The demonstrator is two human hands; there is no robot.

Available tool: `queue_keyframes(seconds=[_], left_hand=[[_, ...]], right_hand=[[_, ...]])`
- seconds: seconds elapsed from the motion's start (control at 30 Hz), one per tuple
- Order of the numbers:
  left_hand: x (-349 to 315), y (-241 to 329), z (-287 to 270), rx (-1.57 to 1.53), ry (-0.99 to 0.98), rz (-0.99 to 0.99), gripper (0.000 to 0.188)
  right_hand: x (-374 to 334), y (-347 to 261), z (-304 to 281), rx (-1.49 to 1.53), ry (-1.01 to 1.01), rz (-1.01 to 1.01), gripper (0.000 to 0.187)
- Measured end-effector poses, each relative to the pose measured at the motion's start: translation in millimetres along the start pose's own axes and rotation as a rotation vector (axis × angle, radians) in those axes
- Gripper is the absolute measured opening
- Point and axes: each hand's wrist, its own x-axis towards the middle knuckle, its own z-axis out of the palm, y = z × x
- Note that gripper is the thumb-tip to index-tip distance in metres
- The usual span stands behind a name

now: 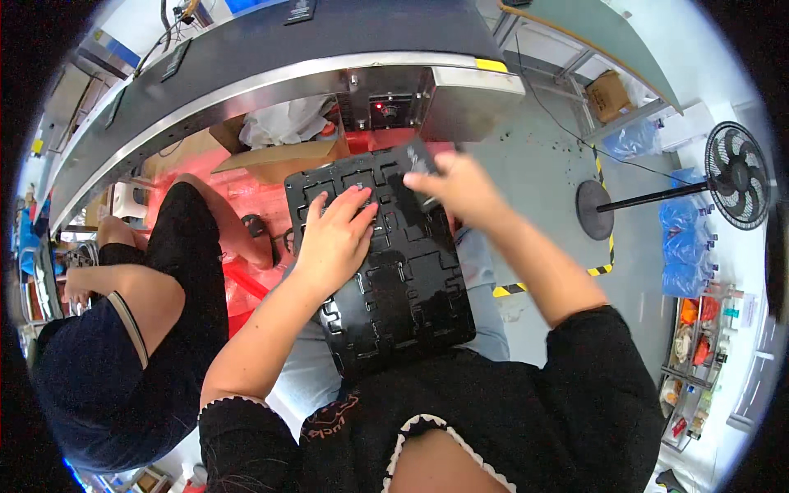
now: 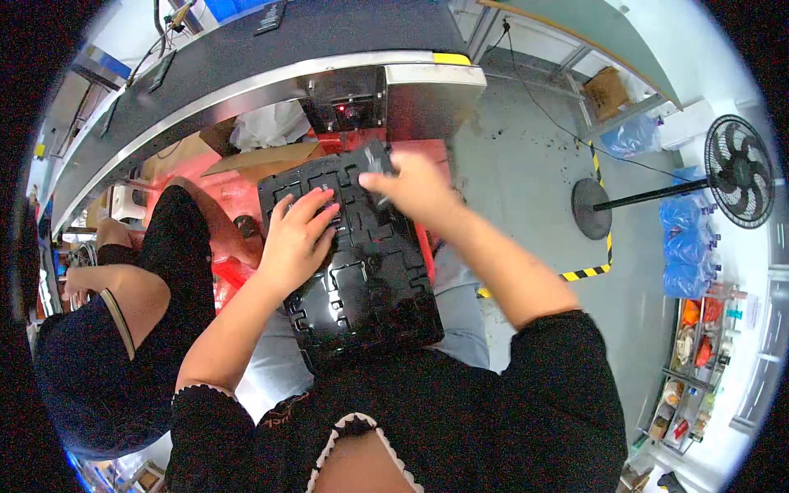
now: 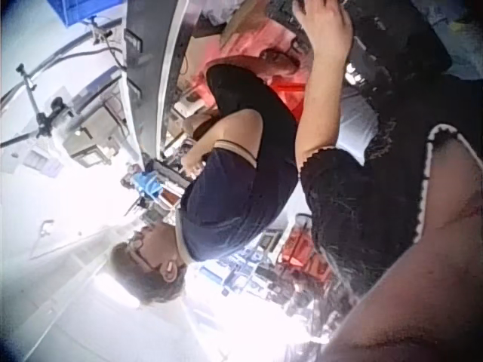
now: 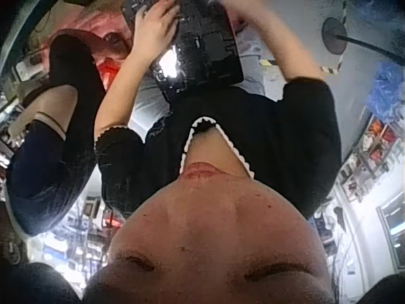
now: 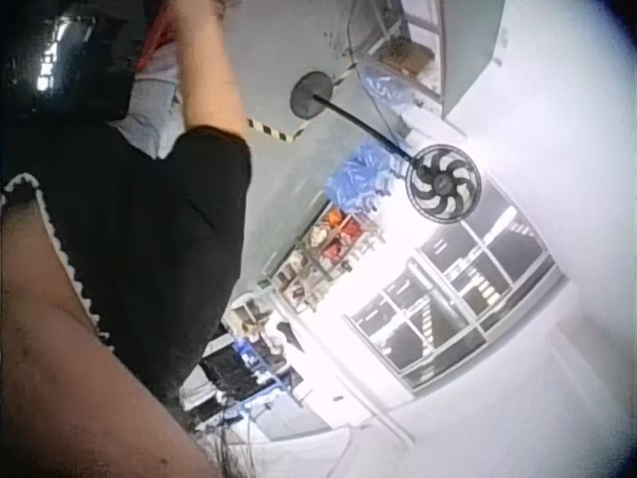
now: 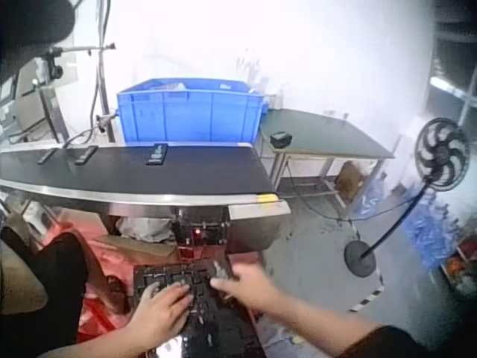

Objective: The person sits on a low stool and repeatedly picks up small black battery packs from a conveyor belt, places them into a black plastic tray on their lap, and then removes them from the tray to place them back onto the belt. This cycle of picking, placing, and resetting continues throughout the clip.

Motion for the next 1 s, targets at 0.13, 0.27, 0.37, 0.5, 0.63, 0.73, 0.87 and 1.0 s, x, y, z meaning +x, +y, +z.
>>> queue_keyframes(seconds=[0.13, 0.27, 0.37, 0.5, 0.63, 0.73, 0.87, 1.0], left_hand=[[6, 17, 12, -0.024, 0.092, -0.021, 0.042], [5, 29, 37, 0.018, -0.020, 0.050, 0.048], [5, 34, 50, 0.072, -0.011, 0.074, 0.044], [3, 36, 33, 0.110, 0.007, 0.014, 0.037], [11, 39, 41, 0.052, 0.076, 0.000, 0.041], [31, 43, 41, 0.003, 0.077, 0.005, 0.053], [45, 25, 29, 0.007, -0.149, 0.046, 0.055], [53, 26, 28, 0.267, -0.253, 0.171, 0.050]], right_hand=[[-7, 37, 51, -0.730, 0.168, -0.213, 0.038], [0, 7, 22, -0.928, 0.140, -0.244, 0.038], [7, -31, -21, -0.689, 0.346, -0.334, 0.035], [42, -76, -59, -0.341, 0.592, -0.539, 0.035], [124, -104, -74, -0.514, 0.621, -0.489, 0.048], [185, -125, -75, -0.728, 0.491, -0.183, 0.072], [237, -118, -75, -0.876, 0.395, -0.016, 0.079], [266, -104, -117, -0.917, 0.306, -0.099, 0.059]])
